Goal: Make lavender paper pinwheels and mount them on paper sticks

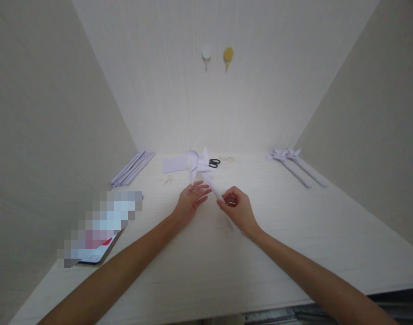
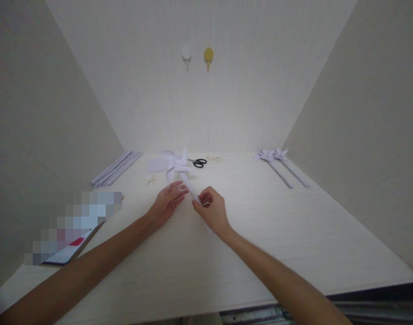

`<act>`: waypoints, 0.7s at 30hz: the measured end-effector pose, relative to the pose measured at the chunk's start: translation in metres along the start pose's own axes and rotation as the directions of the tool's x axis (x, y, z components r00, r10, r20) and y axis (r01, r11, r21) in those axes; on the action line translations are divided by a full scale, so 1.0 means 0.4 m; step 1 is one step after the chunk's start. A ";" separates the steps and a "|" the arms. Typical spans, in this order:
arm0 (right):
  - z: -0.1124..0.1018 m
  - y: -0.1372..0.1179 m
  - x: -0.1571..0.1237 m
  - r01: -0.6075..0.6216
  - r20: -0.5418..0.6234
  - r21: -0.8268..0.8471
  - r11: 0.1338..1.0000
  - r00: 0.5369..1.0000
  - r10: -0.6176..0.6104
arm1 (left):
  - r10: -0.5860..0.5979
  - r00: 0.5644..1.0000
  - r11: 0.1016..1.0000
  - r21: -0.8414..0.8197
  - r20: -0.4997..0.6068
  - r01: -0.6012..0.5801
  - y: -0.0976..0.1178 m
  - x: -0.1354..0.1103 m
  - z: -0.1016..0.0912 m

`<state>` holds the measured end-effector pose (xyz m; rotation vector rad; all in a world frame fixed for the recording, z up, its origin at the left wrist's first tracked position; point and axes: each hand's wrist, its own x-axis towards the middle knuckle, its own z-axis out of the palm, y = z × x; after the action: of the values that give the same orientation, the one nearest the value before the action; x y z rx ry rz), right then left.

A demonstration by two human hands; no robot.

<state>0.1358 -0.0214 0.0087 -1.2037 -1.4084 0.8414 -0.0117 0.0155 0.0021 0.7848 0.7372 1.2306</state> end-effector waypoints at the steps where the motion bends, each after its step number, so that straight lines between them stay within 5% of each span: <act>1: -0.014 -0.003 0.011 -0.008 -0.012 -0.011 1.000 1.000 0.008 | -0.008 1.000 1.000 0.002 -0.005 0.008 0.000 0.000 0.000; 8: -0.211 0.027 0.101 -0.023 -0.095 -0.300 0.954 0.995 -0.006 | -0.045 0.999 0.999 0.020 -0.014 0.045 0.001 0.003 0.000; 13: -0.368 0.080 0.168 -0.117 -0.181 -0.664 0.739 0.984 -0.006 | -0.050 0.999 0.998 0.031 -0.018 0.050 0.003 0.002 0.002; 14: -0.390 0.087 0.181 -0.132 -0.190 -0.731 0.670 0.982 -0.014 | -0.049 0.999 0.998 0.032 -0.019 0.049 0.003 0.002 0.001; 21: -0.476 0.133 0.270 -0.220 -0.275 -0.817 0.532 0.961 -0.024 | -0.067 0.997 0.997 0.029 -0.035 0.068 0.003 0.005 0.002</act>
<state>0.3392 0.0736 0.0253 -2.0669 -1.5737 -0.0333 -0.0114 0.0178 0.0033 0.7587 0.8057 1.1768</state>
